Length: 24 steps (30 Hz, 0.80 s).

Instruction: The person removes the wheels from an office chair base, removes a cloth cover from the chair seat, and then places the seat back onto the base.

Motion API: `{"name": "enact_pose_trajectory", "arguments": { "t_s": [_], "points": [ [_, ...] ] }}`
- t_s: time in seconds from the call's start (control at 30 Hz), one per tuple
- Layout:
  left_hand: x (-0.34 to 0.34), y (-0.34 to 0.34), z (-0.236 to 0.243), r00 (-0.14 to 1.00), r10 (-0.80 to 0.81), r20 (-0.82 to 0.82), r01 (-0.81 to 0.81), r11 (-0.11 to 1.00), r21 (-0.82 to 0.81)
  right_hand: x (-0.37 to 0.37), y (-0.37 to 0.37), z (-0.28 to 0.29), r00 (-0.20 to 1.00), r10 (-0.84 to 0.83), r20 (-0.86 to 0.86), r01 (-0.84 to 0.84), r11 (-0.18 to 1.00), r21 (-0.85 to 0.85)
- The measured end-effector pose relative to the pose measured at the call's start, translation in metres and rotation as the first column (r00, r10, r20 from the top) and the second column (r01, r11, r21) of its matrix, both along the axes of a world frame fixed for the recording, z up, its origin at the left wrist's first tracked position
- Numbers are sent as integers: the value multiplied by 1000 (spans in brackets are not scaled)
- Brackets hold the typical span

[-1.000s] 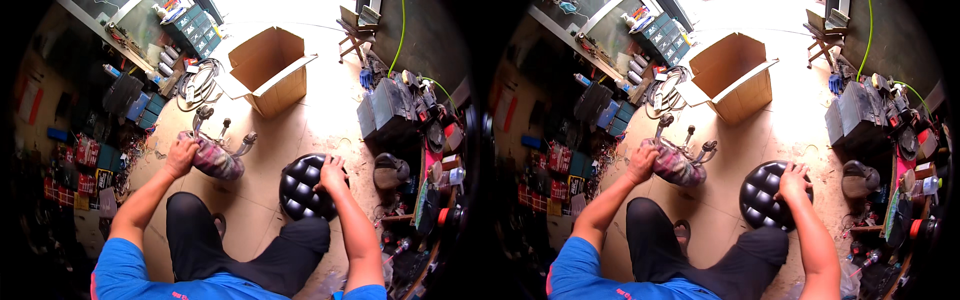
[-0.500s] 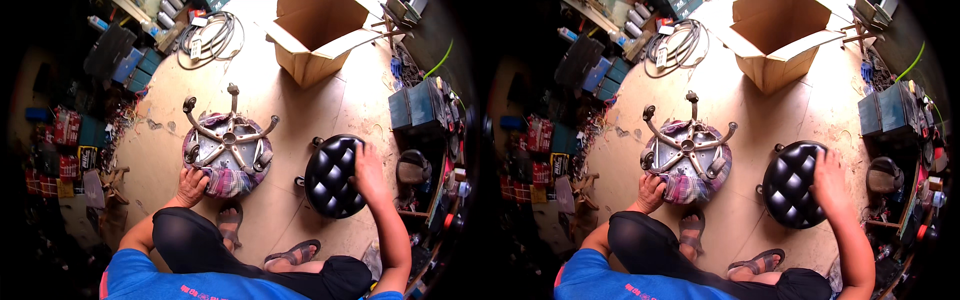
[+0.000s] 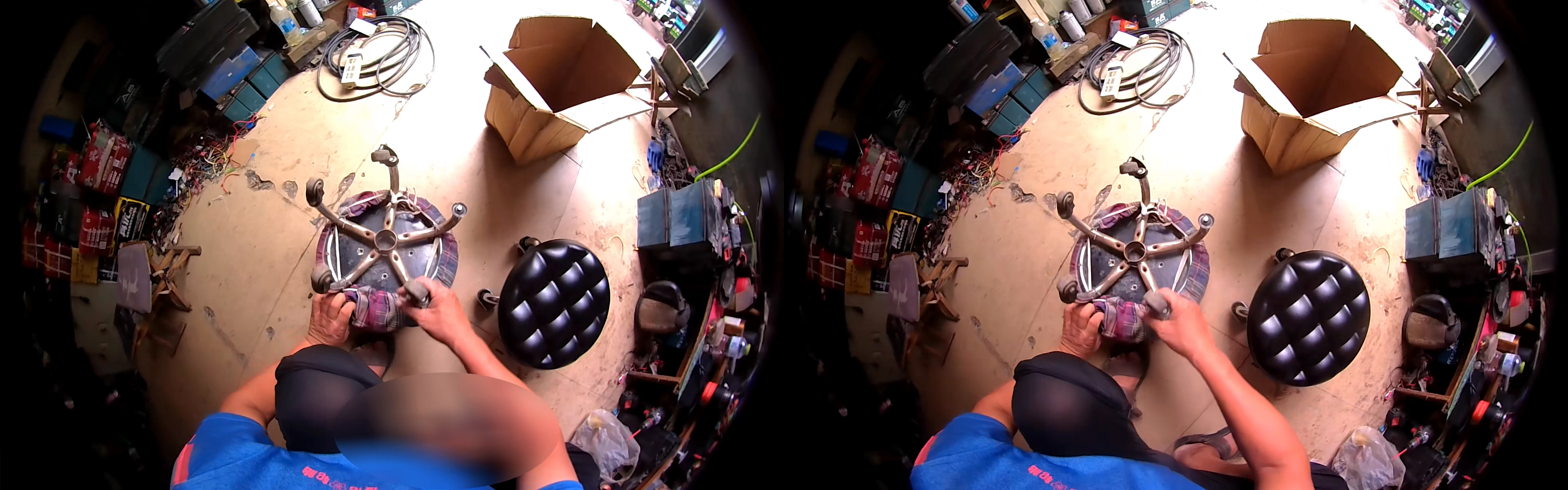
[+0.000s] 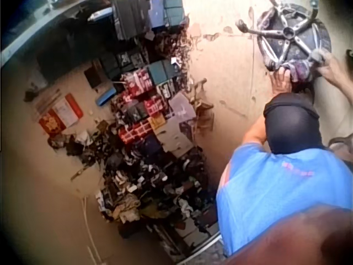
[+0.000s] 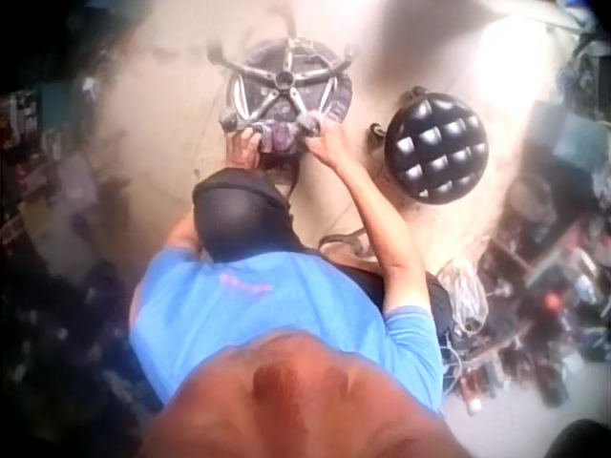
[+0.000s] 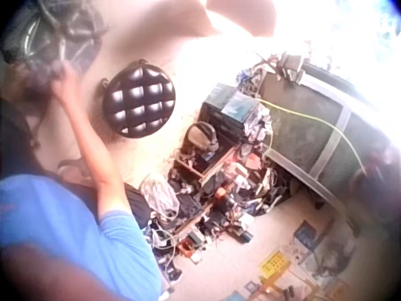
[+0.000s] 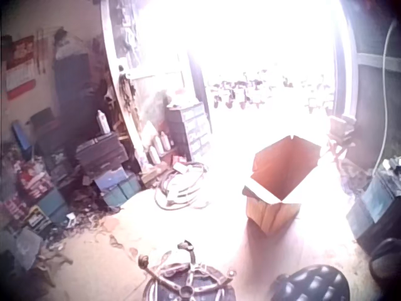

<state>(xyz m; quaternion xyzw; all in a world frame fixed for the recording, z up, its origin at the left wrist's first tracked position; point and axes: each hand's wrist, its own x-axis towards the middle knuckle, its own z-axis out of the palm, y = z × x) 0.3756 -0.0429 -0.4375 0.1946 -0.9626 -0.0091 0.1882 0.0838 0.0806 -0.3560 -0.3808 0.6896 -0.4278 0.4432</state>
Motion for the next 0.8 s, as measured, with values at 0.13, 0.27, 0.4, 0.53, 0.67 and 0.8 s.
{"name": "enact_pose_trajectory", "arguments": {
  "t_s": [0.13,0.27,0.4,0.53,0.67,0.8],
  "points": [
    [38,34,-27,981,103,165,-126,983,137,48,22,-26,995,56,-81,-53,997,49],
    [26,48,2,962,86,261,-159,949,274,53,45,-59,990,-17,-139,7,998,-69],
    [42,49,33,953,-55,299,-105,865,491,33,35,-20,987,154,-47,-151,986,68],
    [47,35,59,908,44,417,-358,-439,824,31,33,-10,983,180,-40,-178,983,52],
    [-23,-15,112,974,222,41,104,-602,792,34,35,-23,979,188,-75,-182,980,81],
    [-132,-61,107,970,216,112,-115,2,993,37,27,-18,973,214,-92,-198,968,156]
  ]
}}
